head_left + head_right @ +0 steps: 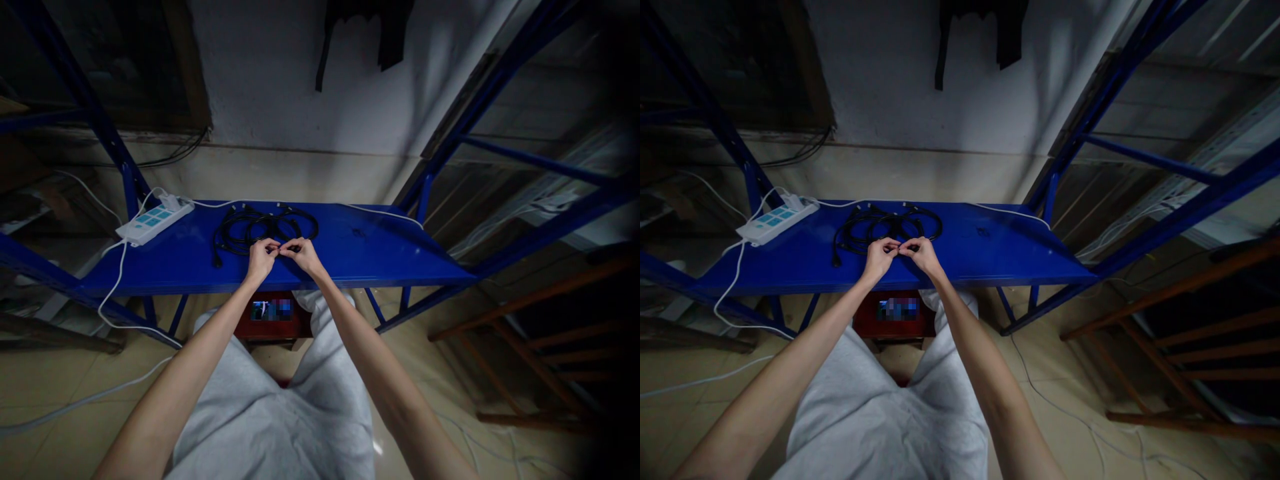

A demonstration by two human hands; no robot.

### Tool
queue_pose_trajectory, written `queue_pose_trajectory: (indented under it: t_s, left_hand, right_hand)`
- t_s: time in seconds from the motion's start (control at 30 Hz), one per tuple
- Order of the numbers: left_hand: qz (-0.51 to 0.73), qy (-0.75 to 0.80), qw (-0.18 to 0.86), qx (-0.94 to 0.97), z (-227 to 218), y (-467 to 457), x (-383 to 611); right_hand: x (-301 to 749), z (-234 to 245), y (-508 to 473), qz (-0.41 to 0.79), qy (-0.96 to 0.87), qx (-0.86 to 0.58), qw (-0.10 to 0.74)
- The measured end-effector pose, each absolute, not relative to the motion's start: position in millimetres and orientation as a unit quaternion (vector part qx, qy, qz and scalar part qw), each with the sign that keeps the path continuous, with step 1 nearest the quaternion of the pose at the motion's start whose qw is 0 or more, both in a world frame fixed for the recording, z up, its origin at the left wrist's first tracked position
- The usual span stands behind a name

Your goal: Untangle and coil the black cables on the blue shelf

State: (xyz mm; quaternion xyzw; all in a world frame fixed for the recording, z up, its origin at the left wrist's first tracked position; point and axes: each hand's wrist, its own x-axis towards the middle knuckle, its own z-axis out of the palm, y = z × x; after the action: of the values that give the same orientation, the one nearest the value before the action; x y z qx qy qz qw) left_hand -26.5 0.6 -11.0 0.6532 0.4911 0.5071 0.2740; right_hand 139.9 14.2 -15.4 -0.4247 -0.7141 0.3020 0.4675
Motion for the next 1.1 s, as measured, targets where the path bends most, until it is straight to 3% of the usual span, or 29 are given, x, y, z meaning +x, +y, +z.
queue_pose_trajectory:
  t_s: [0.33, 1.1]
  left_hand:
    - [0.523, 0.498, 0.310, 0.618, -7.2, -5.8, -24.3]
    - [0.477, 0.488, 0.230, 0.693, -10.9, -9.5, -27.1]
  right_hand:
    - [138.3, -12.2, 12.4, 0.332, -0.698, -0.414, 0.480]
    - [137.4, -12.4, 9.8, 0.351, -0.673, -0.411, 0.505]
